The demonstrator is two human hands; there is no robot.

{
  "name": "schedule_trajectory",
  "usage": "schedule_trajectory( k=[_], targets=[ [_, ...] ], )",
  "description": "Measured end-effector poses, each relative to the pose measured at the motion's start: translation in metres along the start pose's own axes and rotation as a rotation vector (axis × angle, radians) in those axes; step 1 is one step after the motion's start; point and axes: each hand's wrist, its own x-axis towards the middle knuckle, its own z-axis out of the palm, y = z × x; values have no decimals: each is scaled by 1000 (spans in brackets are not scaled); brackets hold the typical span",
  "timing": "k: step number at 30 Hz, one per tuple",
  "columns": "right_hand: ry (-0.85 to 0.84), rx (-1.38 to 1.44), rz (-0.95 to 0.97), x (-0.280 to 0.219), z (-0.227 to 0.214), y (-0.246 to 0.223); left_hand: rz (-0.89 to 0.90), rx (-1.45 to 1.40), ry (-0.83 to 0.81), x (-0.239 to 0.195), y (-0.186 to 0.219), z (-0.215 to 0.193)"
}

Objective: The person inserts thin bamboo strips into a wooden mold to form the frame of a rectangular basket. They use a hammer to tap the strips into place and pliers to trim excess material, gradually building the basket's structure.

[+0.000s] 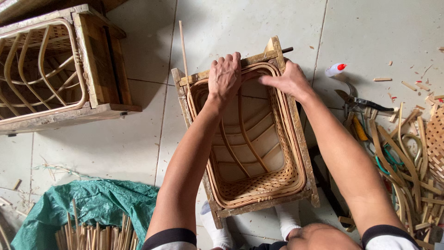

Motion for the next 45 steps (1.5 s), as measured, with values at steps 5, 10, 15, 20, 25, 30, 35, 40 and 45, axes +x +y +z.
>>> schedule_trajectory(
  k=[5, 10, 15, 20, 25, 30, 35, 40, 45],
  targets=[
    [80, 154, -142, -8, -2, 7, 35, -36, 90, -9, 6, -28],
    [60, 164, -158, -6, -5, 9, 39, -41, 200, -13, 8, -33],
    [109, 182, -262, -5, -3, 7, 35, -27, 222, -13, 10, -40],
    [164, 52, -217, 3, 1, 8, 26, -57, 98, -16, 9, -31],
    [149, 169, -315, 4, 0, 15, 39, -90, 160, -14, 6, -27],
    [101, 295, -541, -9, -9, 1, 37, -159, 88, -12, 7, -63],
    [205, 334, -697, -146, 40, 5, 33, -163, 117, -57, -38, -89],
    [-611, 78, -707, -258, 108, 11, -207, -262, 199, -140, -76, -83],
    [-701, -124, -558, -273, 120, 1, -384, -497, 287, -164, -44, -51]
  ],
)
